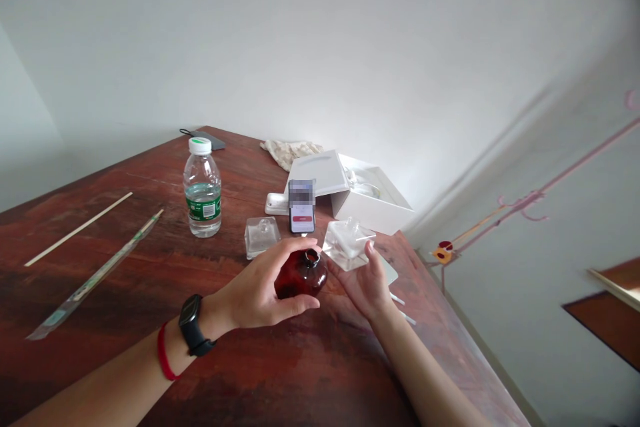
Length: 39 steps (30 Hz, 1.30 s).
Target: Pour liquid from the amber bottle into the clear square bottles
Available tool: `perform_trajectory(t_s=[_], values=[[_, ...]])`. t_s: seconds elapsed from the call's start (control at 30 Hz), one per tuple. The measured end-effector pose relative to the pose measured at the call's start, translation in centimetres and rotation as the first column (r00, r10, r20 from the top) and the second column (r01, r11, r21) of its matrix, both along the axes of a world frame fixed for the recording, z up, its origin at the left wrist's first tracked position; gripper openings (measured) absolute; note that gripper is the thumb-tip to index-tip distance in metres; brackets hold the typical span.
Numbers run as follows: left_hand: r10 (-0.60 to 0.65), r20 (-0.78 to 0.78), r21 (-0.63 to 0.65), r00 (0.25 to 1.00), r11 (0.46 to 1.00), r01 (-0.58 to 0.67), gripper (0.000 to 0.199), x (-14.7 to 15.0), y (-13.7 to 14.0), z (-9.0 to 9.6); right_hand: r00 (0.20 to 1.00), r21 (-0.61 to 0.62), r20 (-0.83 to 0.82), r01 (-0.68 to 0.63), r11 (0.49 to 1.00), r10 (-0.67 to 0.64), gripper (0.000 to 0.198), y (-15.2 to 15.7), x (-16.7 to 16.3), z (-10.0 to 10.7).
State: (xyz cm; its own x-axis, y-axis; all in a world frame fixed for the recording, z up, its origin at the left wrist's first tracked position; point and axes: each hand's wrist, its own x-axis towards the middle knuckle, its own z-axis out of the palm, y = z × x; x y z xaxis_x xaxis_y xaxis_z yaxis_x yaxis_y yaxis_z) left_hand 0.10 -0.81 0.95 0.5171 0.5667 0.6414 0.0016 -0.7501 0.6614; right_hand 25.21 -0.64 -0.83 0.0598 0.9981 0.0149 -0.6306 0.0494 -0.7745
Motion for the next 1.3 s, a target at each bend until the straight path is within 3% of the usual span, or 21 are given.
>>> perform_trajectory(t_s=[0.77,1.3], values=[[0.082,-0.007,0.015,0.997,0.997,-0.082,0.066,0.13,-0.15,0.49,1.0,-0.012,0.022,-0.014,1.0,0.015,0.05,-0.05,-0.03,0.06],[0.07,0.007,-0.019,0.998,0.997,-0.07,0.066,0.26,-0.12,0.4,1.0,0.003,0.017,-0.016,1.0,0.016,0.047,-0.2,-0.19,0.19]])
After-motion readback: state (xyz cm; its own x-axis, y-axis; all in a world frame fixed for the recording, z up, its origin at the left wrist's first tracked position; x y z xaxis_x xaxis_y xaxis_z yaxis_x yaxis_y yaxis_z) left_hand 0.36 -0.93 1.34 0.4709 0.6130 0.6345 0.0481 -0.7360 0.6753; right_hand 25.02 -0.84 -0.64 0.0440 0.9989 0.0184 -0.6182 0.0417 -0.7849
